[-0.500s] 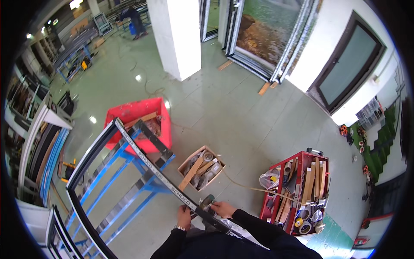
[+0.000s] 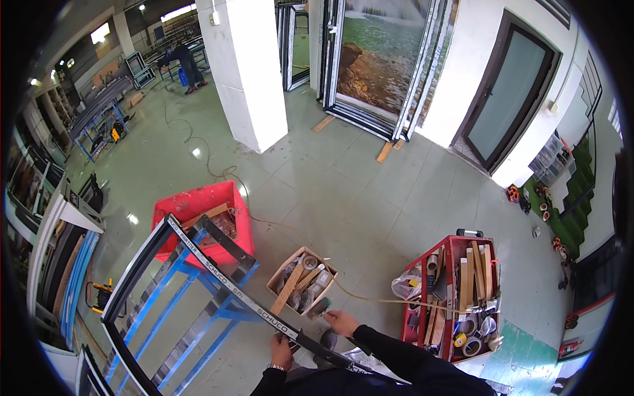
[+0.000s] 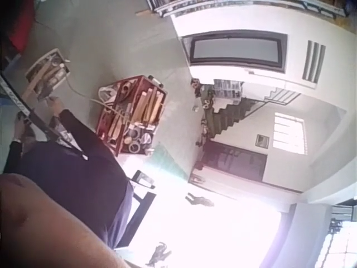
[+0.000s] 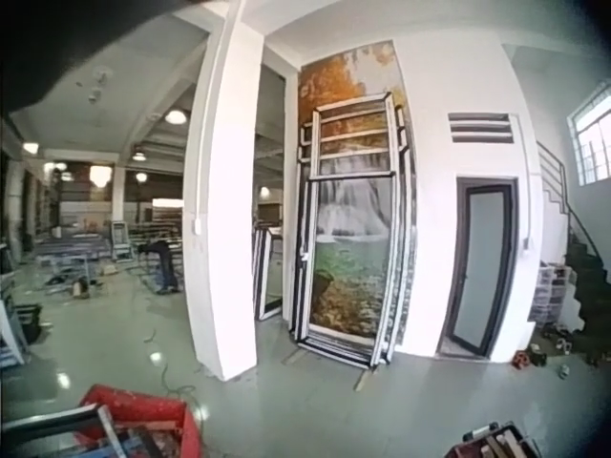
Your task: The person assembles components of a metal frame by attaching brackets with screws, using an electric drill, mallet, and pliers.
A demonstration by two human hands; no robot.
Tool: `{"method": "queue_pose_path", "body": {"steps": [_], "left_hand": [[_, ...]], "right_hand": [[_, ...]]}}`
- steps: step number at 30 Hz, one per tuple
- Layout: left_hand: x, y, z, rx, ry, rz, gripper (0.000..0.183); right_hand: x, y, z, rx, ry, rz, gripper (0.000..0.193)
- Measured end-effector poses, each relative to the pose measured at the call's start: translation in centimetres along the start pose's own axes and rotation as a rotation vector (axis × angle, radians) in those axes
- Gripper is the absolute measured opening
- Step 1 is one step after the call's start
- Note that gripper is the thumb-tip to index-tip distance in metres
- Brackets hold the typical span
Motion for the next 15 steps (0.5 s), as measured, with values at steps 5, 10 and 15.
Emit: {"method": "queue_pose_path", "body": {"steps": [5,10,15], "left_hand": [[-0.1,0.1,0.4,0.003,-0.019,0.03,0.023],[-0.6,-0.3,-0.7,-0.019,0.043,0.044,0.026],[0.4,0.5,1.2,-0.004,-0.009,0.124,0.027]], "right_hand": [[-0.7,-4.1,-2.5,0.338,0.031,0.003,0.044],[-2.2,-4.2,-3.3,0.34,-0.113,0.156,0.045],[-3.2,-4.2,-4.2,0.346,-0.13,0.176,0.046]]}}
Point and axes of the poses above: each hand's wrist, its own z-axis towards the middle knuckle, its own y-axis out of the back of the hand, x = y × z, the point moved 6 cm from there along z, towards the middle knuckle, and after that the axes turned 11 degrees about -x, right-handed, at the moved point
